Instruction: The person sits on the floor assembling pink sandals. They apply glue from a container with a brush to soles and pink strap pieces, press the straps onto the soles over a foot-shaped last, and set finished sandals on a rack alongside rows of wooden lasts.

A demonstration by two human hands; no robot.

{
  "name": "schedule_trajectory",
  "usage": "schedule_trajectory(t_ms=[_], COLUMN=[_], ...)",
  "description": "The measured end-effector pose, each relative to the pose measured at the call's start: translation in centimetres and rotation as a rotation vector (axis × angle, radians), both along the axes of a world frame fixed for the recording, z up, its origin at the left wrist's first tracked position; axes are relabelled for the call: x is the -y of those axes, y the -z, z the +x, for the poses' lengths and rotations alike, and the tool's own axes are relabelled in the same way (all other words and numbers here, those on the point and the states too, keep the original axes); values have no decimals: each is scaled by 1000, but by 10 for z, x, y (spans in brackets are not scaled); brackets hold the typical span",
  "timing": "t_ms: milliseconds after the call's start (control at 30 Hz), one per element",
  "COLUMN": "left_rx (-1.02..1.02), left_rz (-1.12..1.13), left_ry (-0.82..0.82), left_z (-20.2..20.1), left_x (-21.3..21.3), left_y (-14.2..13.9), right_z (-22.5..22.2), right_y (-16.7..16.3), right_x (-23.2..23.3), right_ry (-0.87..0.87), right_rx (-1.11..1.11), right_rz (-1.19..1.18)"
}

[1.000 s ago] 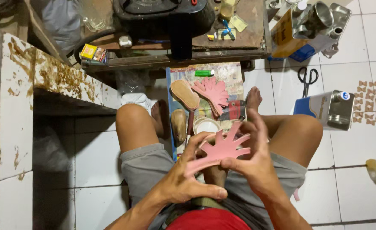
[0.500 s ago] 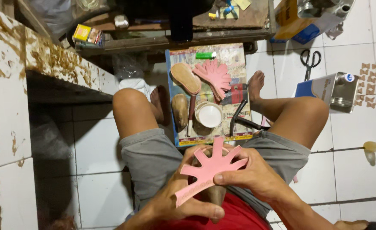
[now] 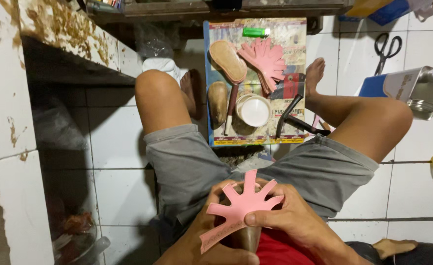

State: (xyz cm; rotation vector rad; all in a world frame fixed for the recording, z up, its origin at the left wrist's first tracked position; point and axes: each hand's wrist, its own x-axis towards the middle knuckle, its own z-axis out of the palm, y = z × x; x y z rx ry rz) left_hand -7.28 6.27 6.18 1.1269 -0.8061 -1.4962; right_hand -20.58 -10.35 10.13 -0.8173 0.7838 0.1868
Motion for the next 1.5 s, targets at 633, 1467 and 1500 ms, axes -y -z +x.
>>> schedule_trajectory(t_ms=[633,1467,1500], left_rx=[-419,-512,-468], left_rz=[418,499,451], left_ry=[-158,-203,-214], left_z=[9,8,8], left_x=[-2,-12,-13], left_y=[-15,-17,-15], right_z=[-12,-21,-20], right_y=[19,30,29], right_x=[-7,-13,-14], right_ry=[-96,-45,-31], right_rx=[52,61,53], right_rz=[-86,-129,-101])
